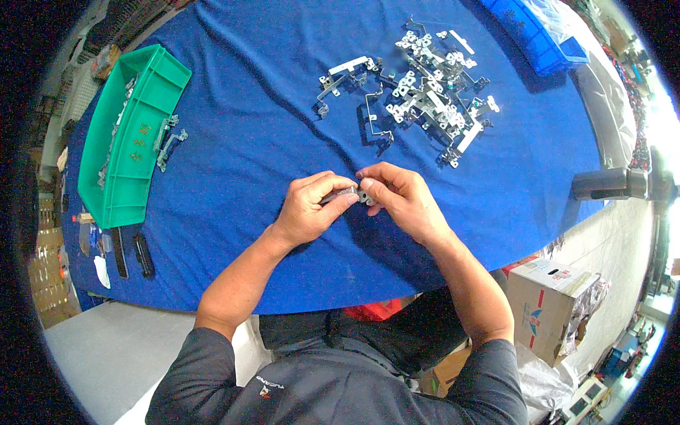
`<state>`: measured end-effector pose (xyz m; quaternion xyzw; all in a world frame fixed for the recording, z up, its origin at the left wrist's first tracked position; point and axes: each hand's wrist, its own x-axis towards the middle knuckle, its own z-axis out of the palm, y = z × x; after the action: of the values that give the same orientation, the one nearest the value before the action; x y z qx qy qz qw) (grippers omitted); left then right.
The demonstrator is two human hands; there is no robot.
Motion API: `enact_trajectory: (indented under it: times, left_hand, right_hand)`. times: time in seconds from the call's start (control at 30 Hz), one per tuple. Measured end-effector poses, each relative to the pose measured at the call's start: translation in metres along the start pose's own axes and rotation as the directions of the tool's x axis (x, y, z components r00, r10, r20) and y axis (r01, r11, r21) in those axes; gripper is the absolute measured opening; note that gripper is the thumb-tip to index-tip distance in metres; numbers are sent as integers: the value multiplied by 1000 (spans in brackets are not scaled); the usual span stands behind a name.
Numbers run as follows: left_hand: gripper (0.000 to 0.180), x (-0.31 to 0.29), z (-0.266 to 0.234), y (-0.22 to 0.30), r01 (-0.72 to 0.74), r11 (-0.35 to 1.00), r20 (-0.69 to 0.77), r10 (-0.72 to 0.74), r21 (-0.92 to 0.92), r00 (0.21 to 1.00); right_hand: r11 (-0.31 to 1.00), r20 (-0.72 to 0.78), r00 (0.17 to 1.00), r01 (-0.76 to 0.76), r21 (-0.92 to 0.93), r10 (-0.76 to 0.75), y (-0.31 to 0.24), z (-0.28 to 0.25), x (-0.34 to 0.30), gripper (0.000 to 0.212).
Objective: The person assembles small metal brackets by hand, fitting the component pieces together at a work table.
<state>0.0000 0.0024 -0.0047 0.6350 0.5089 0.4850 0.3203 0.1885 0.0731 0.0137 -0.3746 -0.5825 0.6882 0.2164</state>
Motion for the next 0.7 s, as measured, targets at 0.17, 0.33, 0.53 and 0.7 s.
enact_trajectory:
  times: [0.17, 0.33, 0.53, 0.7]
  left_hand:
    - [13, 0, -1, -1, -37, 998, 85, 33, 47, 996]
    - [13, 0, 0, 1, 32, 999, -91, -34, -26, 995]
    - [12, 1, -1, 2, 48, 998, -114, -50, -27, 992]
    - [11, 2, -2, 2, 37, 999, -42, -36, 11, 998]
  right_hand:
    - [996, -93, 993, 62, -64, -68, 5, -3, -1, 18]
    - [977, -106, 992, -90, -195, 71, -8, -7, -3, 15]
    - [964, -23, 999, -33, -264, 28, -11, 0, -6, 15]
    - [976, -22, 998, -66, -207, 63, -8, -2, -4, 17]
